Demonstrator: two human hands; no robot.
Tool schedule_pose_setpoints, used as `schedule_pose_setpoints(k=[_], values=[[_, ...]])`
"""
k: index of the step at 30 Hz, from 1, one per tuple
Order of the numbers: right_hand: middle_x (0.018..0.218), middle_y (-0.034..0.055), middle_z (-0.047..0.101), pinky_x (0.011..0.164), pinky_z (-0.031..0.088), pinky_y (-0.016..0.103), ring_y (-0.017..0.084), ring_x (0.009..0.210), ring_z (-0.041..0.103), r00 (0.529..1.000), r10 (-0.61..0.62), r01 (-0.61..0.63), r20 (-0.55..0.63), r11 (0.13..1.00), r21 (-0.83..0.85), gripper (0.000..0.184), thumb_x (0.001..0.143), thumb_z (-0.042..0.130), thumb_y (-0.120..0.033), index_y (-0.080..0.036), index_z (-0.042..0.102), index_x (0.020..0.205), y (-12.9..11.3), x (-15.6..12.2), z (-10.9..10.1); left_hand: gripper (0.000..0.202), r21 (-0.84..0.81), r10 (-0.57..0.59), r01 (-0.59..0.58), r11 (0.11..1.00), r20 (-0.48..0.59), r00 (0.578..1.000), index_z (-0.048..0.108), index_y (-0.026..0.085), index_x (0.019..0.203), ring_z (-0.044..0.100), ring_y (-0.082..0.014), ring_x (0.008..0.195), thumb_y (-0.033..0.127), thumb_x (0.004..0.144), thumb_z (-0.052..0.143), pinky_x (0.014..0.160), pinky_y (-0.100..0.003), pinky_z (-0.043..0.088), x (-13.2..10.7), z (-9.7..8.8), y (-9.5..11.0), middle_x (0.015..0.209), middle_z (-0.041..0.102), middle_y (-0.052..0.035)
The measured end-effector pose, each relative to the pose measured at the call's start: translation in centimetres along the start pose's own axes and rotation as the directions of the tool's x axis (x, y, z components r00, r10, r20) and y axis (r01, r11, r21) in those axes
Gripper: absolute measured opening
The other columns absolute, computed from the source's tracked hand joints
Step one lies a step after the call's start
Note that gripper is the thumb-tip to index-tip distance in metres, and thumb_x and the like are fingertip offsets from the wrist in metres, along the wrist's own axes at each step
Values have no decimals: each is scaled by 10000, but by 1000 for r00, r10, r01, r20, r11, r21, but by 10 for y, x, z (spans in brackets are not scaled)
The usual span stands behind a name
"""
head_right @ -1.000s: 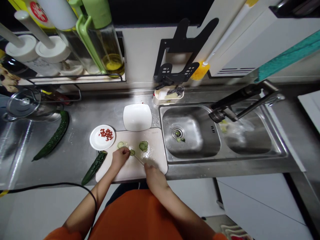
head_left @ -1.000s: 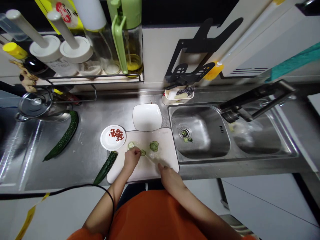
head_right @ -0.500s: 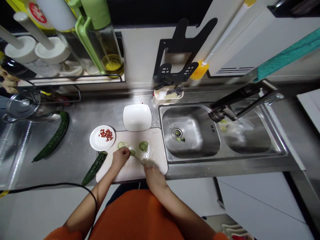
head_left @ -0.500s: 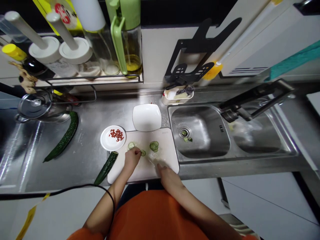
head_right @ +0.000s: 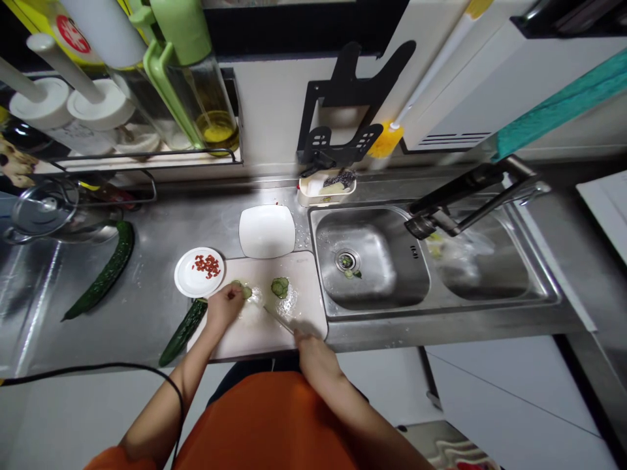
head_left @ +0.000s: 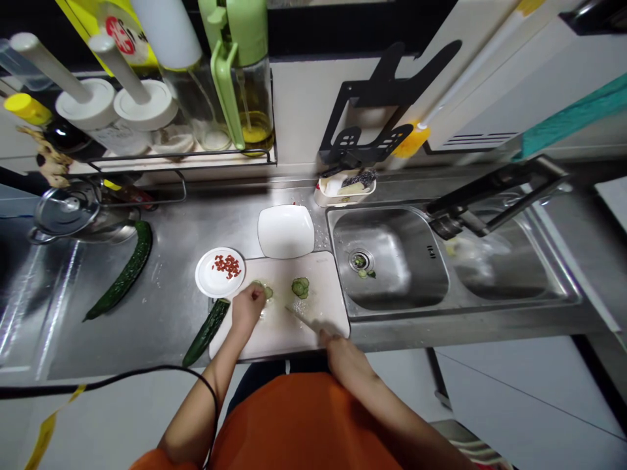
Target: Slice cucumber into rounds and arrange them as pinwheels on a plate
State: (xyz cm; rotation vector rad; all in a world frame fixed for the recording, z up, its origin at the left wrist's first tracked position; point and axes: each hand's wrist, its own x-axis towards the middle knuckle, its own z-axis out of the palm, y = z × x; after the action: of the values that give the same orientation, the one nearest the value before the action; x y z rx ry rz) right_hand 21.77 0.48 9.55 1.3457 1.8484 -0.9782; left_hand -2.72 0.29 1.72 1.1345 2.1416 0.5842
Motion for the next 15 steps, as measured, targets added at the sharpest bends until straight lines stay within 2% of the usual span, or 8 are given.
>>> schedule_pose_setpoints(k=[4,8,11,15], values=[[993,106,653,671,432,278,227,922,636,1000,-14,14,-7,1000,3,536,785,279,18,-202,517,1212,0,0,-1,190,174,23,-7,985,-89,996,669,206,812,576,-131,651,270,806,491,655,-224,394,7,-12,-3,703,660,-8],[996,104,654,665,434,284,237,914,642,1000,-8,8,-10,1000,-2,528,783,284,17,-202,517,1203,2,1,1,269,289,63,-20,957,-140,988,649,200,1038,609,-184,787,254,824,495,736,-270,426,7,-14,-5,895,682,-77],[973,99,657,659,436,281,232,896,647,1000,-16,16,-23,1000,-1,529,783,276,17,-205,522,1195,4,3,5,323,269,127,-80,960,-160,979,610,201,1137,609,-205,912,256,846,482,819,-297,442,7,-10,-5,1070,652,-103],[969,92,661,673,432,266,212,897,644,999,-26,27,-38,1000,16,522,786,279,17,-210,525,1186,6,3,7,296,143,266,-255,956,-59,962,607,203,1119,591,-190,968,257,850,495,891,-294,440,7,1,1,1070,643,-82]])
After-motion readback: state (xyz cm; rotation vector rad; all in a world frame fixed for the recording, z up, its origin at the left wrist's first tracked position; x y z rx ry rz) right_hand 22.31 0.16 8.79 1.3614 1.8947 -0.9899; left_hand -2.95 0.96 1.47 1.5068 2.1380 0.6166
